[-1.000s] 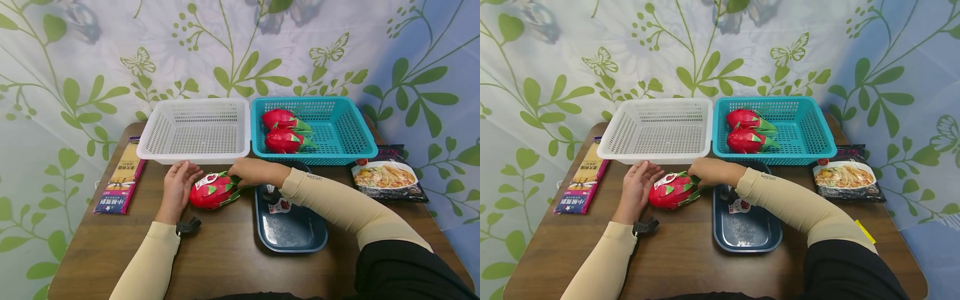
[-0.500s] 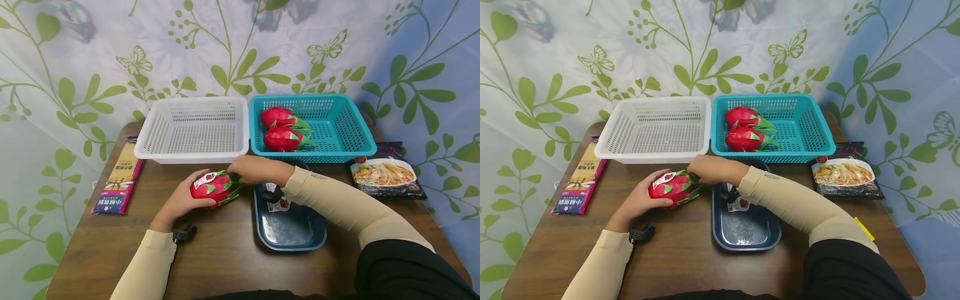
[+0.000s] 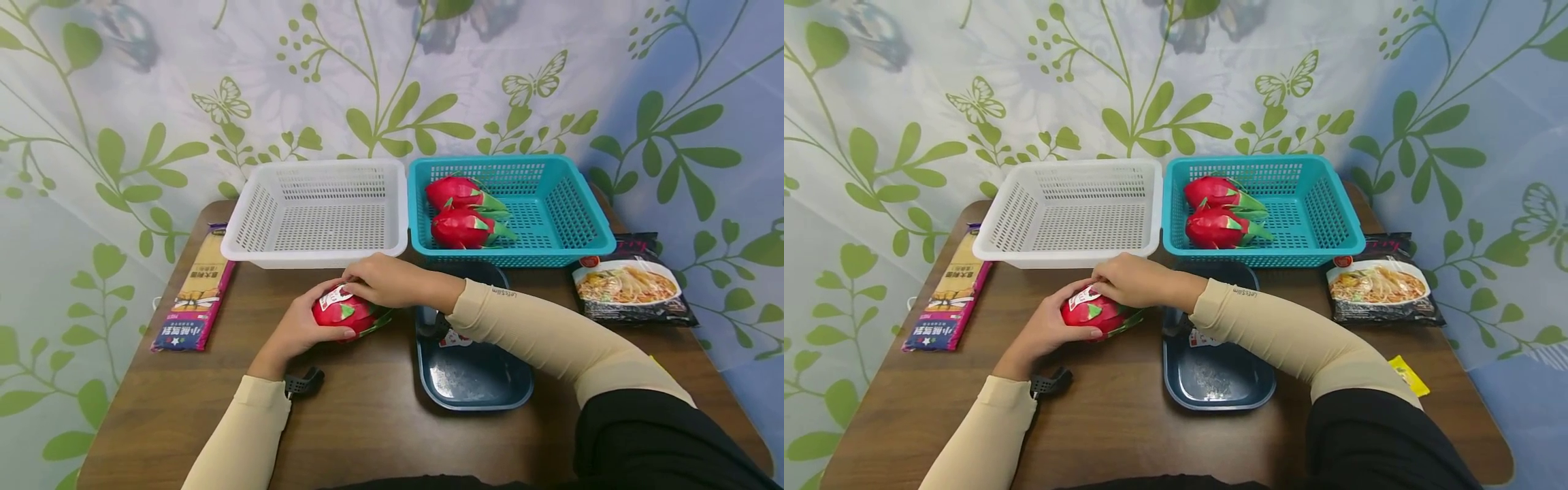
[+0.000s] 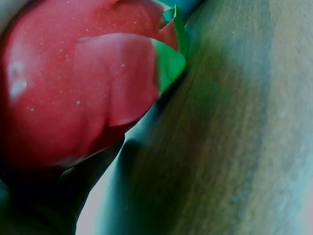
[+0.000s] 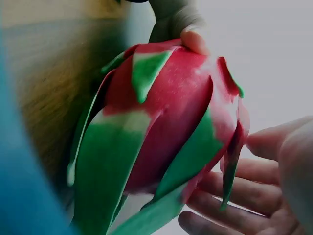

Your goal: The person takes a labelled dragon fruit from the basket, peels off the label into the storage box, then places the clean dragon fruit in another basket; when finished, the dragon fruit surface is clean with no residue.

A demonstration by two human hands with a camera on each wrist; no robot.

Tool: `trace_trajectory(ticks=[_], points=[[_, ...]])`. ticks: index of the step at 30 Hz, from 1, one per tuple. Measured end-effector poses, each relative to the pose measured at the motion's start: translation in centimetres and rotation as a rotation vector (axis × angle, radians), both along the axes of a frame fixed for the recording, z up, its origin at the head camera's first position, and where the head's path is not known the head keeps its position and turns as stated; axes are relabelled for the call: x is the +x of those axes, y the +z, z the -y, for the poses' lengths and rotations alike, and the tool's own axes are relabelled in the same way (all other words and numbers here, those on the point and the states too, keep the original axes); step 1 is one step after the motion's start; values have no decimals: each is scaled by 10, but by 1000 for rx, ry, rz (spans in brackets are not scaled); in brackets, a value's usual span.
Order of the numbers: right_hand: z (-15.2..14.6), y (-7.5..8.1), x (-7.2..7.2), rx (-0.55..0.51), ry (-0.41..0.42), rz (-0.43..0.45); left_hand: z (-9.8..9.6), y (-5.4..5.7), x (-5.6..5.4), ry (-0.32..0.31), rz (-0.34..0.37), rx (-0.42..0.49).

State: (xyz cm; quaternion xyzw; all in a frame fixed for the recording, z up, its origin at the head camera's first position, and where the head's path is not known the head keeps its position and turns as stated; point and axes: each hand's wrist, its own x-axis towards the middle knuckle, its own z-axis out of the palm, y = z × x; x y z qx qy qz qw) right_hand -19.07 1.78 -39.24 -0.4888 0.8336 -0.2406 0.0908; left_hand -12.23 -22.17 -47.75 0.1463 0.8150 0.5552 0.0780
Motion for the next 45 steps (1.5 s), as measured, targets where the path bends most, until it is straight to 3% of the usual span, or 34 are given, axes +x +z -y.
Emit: trace_trajectory(ticks=[6,13,16,18,22,25,29,37,41,45], points=[[4,4,2,-43,-22,-21,-1,-1,0,5,4,-4],[9,10,2,-133,-93,101,-1,-2,0,4,-9,-2],[9,12,4,-198,-83,141,-1,-2,1,2,-6,15],[5,14,7,-261,-17,208,-2,-3,2,-7,3,36],[-13,26,17,-385,175,473,-4,-5,3,-19,-14,57],[-35,38,24,-427,208,596,-4,-5,2,-11,-40,51],[-69,41,28,-413,74,579,-4,-1,1,14,-17,15],[-136,18,44,-280,-266,416,-3,2,3,28,31,-12],[-162,8,56,-234,-365,473,-4,1,2,21,43,-13],[-177,-1,67,-176,-363,574,-5,0,2,28,52,-16]])
